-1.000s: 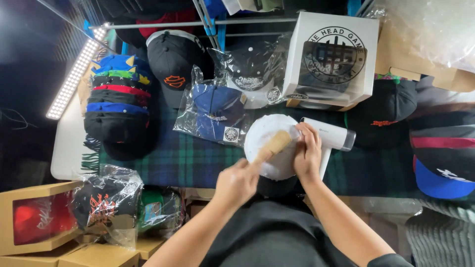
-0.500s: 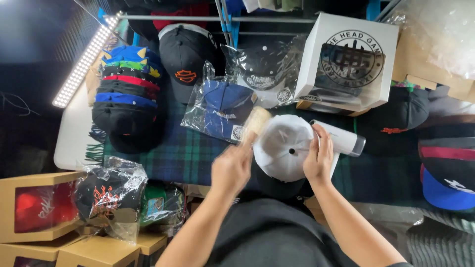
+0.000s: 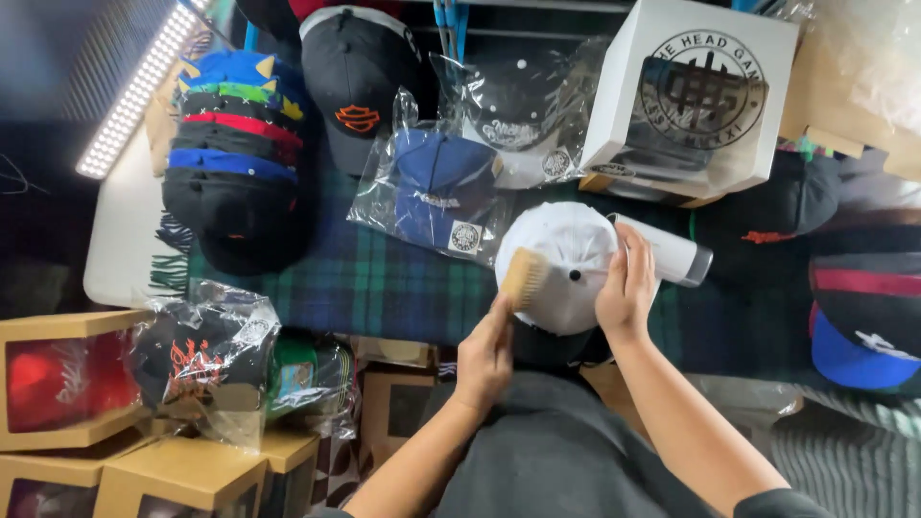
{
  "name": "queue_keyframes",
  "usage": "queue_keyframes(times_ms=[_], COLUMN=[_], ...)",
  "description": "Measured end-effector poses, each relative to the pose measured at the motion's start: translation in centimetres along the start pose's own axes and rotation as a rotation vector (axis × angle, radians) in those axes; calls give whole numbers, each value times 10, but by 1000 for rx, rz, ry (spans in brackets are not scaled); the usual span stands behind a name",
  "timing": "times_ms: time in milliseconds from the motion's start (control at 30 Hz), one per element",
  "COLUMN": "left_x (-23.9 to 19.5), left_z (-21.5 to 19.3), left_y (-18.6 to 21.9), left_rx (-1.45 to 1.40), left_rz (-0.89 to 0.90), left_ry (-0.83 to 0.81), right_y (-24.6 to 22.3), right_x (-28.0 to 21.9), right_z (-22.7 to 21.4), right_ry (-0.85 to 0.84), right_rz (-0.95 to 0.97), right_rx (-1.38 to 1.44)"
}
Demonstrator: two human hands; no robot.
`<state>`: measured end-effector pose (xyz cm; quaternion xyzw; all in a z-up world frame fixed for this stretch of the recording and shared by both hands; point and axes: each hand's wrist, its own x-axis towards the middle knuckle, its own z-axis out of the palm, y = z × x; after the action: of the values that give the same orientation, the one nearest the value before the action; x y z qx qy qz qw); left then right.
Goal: The person cleans a white baseball cap by brushing it with a wooden brush and drying it with a hairdryer. They repeatedly brush the cap's surface and blow hot air onto it, then place the cap inside a brown cap-forming device.
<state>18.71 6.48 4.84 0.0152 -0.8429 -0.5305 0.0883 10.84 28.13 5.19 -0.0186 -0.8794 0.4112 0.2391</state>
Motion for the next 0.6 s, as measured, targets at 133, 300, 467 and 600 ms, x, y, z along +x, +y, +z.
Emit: queue_keyframes(times_ms=[133, 300, 467, 600], left_x=[33, 33, 43, 77], left_z=[-27, -25, -13, -33], left_y=[48, 13, 13, 34], left_rx=[127, 39, -19, 41], left_rz=[-535, -557, -516, -566], left_ry=[-299, -237, -203, -286], right_y=[-1, 2, -4, -3], right_x=[7, 9, 8, 7], right_z=[1, 4, 3, 5], right_ry=[10, 10, 19, 24], right_rz=[23, 11, 30, 27], right_rx=[36, 21, 38, 56])
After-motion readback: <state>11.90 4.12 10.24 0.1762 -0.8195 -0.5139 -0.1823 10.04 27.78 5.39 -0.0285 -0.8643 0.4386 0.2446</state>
